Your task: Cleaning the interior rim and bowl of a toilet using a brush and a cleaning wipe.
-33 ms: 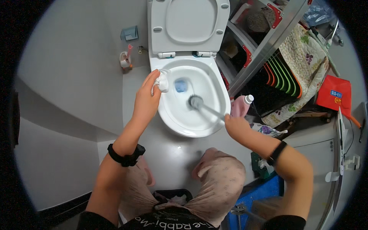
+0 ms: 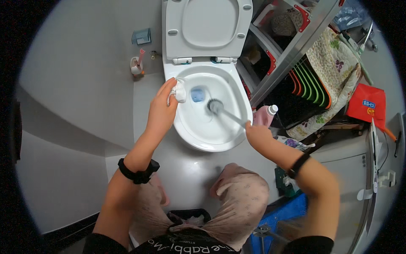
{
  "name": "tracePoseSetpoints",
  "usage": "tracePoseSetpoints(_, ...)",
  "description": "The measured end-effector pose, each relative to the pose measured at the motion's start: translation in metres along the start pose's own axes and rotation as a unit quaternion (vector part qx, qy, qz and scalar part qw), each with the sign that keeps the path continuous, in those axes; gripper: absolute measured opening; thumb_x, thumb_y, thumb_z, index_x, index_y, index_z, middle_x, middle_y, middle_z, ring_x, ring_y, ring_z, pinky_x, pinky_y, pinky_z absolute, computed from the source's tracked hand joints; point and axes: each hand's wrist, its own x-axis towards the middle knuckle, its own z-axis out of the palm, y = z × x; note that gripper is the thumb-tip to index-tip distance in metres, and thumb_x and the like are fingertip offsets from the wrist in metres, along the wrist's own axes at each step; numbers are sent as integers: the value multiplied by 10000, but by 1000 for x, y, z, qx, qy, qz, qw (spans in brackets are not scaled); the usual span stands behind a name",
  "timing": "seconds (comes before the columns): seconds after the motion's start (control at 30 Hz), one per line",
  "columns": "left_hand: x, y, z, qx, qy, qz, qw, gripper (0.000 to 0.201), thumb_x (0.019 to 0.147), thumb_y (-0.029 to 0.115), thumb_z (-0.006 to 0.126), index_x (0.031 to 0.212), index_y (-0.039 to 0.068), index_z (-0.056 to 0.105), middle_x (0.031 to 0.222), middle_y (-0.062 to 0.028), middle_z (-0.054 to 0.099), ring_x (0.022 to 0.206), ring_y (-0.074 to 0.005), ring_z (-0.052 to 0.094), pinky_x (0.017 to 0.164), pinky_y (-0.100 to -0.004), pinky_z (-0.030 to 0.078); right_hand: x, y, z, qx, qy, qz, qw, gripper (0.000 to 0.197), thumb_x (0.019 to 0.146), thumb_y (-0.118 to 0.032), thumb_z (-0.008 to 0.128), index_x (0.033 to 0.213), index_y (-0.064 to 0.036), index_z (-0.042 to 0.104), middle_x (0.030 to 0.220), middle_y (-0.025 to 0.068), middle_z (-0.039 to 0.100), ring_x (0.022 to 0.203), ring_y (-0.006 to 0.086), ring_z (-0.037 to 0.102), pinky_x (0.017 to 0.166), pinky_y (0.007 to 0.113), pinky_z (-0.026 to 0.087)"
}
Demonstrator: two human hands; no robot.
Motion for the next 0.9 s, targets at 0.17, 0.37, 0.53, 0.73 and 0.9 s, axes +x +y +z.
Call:
tracePoseSetpoints(0.17, -3, -22, -1, 26, 24, 36, 999, 342, 821, 10, 401, 1156, -36, 453, 1246, -159, 448, 926, -279, 562, 802, -315, 431, 13, -19, -5, -92, 43, 31, 994, 253, 738, -53, 474, 946, 90, 455, 614, 178, 589, 507, 320, 591, 455, 423, 476)
tracePoseSetpoints(0.37, 1, -17, -10, 64, 56, 24, 996, 349, 814, -2, 404, 1157, -42, 449, 1248, -163, 443, 848, -269, 571, 768, -312, 439, -34, -40, -86, -19, -162, -106, 981, 283, 753, -73, 471, 989, 82, 455, 624, 177, 591, 517, 323, 592, 468, 414, 481)
tracePoseSetpoints(0.53, 10, -16, 2, 57, 82, 38, 994, 347, 806, -3, 402, 1146, -52, 456, 1237, -183, 448, 939, -303, 553, 805, -326, 433, -12, 3, -75, -100, -103, 45, 989, 254, 761, -97, 481, 980, 32, 471, 715, 143, 611, 653, 303, 621, 554, 390, 503)
tracePoseSetpoints(0.73, 21, -24, -8, 40, 122, -31, 991, 340, 804, 36, 409, 1122, -80, 448, 1204, -216, 448, 1036, -360, 488, 863, -366, 410, 68, -27, -20, 30, -140, -13, 990, 233, 782, -103, 462, 967, 30, 513, 746, 200, 608, 719, 354, 608, 621, 421, 486)
tracePoseSetpoints(0.9, 26, -30, -17, -8, 146, -126, 981, 340, 825, 112, 408, 1095, -76, 491, 1037, -244, 551, 936, -344, 556, 823, -357, 424, 145, -64, -13, 41, -155, -7, 987, 258, 790, -83, 424, 978, 18, 569, 831, 217, 611, 799, 350, 602, 684, 416, 481)
